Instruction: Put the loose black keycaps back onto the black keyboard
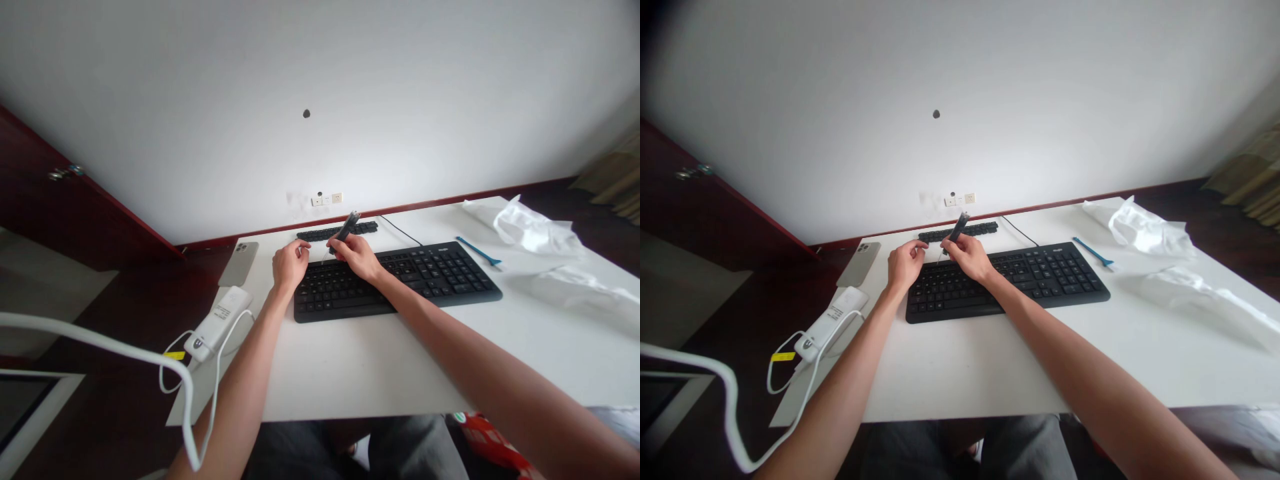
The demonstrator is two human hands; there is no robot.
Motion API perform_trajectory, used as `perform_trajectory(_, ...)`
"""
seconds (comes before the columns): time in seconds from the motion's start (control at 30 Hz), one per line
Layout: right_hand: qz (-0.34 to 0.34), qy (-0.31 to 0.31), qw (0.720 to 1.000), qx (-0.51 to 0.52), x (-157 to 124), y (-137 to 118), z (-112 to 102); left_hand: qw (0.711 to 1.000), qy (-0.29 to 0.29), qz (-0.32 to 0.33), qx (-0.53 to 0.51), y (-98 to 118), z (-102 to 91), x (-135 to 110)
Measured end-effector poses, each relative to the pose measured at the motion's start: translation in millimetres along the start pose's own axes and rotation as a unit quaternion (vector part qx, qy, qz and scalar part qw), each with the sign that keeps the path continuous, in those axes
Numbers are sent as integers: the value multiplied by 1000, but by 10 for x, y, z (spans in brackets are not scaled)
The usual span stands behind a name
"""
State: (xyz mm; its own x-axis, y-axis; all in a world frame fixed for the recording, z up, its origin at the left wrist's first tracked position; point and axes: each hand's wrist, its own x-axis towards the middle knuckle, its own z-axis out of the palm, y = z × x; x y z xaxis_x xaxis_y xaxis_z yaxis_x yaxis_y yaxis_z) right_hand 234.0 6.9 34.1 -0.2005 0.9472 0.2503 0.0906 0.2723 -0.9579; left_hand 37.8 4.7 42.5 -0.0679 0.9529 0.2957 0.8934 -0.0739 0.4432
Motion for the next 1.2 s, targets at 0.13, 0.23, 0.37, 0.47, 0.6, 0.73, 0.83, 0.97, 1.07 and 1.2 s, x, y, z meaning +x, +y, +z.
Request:
perform_trajectory(0.13,1,-11,1000,-17,2,-21,-19,999,3,39,-29,96,-104,-189)
perform_trajectory(0.23,-10,-23,999,-45,1,-24,-23,991,-17,105,-80,67,-181,-417)
perform_trajectory(0.37,-20,-33,999,-22,1,-1,-16,980,-35,146,-129,-78,-226,-639)
perform_trajectory(0.47,-18,-39,999,-6,-3,9,-9,978,-60,140,-144,-163,-211,-651)
perform_trajectory(0.6,-11,-40,998,-48,-13,1,-9,971,-84,165,-154,-182,-169,-602)
perform_trajectory(0.73,-11,-48,996,-79,-23,-27,-13,972,-87,164,-144,-135,-159,-610)
perform_trajectory(0.83,-22,-58,994,-96,-30,-50,-13,976,-91,152,-129,-104,-168,-627)
perform_trajectory(0.97,-19,-67,991,-112,-47,-74,-5,974,-105,149,-132,-103,-167,-628)
perform_trajectory(1.07,-18,-77,989,-124,-68,-95,7,971,-106,156,-145,-119,-157,-621)
perform_trajectory(1.2,-31,-81,983,-161,-93,-117,22,969,-94,169,-155,-114,-155,-634)
